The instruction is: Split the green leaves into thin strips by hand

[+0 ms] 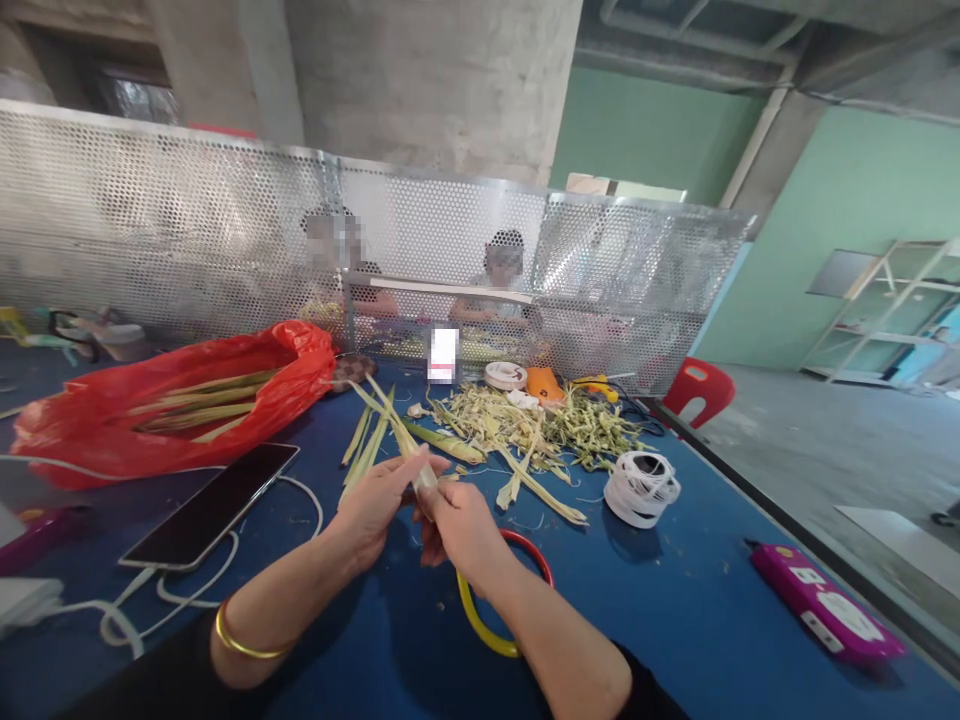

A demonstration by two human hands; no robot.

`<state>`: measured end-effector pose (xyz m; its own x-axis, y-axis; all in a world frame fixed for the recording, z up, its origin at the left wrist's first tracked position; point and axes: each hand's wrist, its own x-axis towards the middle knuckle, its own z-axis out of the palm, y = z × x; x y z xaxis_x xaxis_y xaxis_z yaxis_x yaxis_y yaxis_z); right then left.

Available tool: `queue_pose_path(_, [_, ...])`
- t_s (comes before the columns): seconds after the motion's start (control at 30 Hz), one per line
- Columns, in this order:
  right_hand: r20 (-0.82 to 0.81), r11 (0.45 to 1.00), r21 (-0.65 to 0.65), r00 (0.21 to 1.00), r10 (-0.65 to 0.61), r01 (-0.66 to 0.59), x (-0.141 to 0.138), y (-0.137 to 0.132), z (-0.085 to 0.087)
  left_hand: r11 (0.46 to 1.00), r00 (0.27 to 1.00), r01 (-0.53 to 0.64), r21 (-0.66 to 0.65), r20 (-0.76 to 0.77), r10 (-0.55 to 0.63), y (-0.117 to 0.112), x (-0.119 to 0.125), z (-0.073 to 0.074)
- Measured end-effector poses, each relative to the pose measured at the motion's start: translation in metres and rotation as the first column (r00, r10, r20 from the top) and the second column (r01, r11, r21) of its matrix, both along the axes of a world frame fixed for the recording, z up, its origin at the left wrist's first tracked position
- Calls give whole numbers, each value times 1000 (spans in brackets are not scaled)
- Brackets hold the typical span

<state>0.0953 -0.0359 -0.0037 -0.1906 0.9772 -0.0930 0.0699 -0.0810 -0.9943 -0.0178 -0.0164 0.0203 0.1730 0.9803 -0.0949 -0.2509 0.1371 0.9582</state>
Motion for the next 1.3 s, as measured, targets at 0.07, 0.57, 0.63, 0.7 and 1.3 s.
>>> queue_pose_path(0.07, [-23,1000,-2,1000,2,-2,-2,-1,-1,998,992,-61,1,115,60,2,-1,1])
queue_pose_path(0.57, [178,987,97,978,109,-128,-11,-12,-8,990,743,-41,-136,658,121,23,-27,18])
queue_pose_path(0.63, [187,983,101,974,131,-152,-11,-13,-9,988,743,-41,-147,657,129,24,-29,19])
queue_pose_path(0.7, [194,981,108,971,138,-161,-12,-14,-8,988,745,-37,-148,655,126,24,-30,20])
queue_pose_path(1.3, [450,969,196,892,48,-151,9,-17,19,988,898,-152,-18,415,145,26,-34,26])
